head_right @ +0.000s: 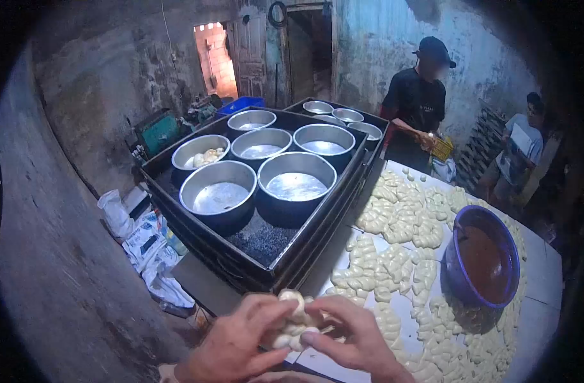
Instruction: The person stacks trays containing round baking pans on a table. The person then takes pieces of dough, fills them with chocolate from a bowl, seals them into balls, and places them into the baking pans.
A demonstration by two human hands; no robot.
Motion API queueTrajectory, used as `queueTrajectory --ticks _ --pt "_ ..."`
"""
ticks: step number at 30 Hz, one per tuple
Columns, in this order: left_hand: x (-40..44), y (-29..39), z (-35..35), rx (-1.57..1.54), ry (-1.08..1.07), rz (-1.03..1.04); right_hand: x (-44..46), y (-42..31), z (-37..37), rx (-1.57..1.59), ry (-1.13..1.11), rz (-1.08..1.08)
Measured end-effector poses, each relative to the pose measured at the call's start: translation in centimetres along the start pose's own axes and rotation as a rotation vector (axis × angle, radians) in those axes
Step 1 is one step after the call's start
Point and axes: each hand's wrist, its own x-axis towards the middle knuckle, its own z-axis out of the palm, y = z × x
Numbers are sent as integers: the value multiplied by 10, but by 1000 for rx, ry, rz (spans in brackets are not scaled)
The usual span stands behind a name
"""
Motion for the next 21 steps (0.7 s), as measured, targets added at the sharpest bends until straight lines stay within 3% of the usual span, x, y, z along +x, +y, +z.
queueTrajectory --ticks 1,4,7,9,11,15,16,19,21 --pt "13 -3 -20 68 -209 -64 21 -19 -3 -47 -32 -93" --pt "65 -4 -67 278 -1 135 100 -56 -2 27 -81 -201" --pt "110 -40 -110 358 39 51 180 -88 3 14 -198 -58" --pt "133 -80 -130 292 -24 -42 231 -77 12 -153 -263 -104" --pt "148 -121 -144 271 -164 -160 272 -59 23 -241 -341 66" --pt "169 -204 -139 484 -556 -264 323 -16 44 -809 -536 219" --pt "168 -186 -144 411 -515 -142 322 -21 50 -874 -443 138" --pt "175 -169 -157 699 -474 -303 330 -14 48 -1377 -299 -182" --pt "179 -164 -165 737 -483 -340 338 -7 48 -1307 -292 -200"
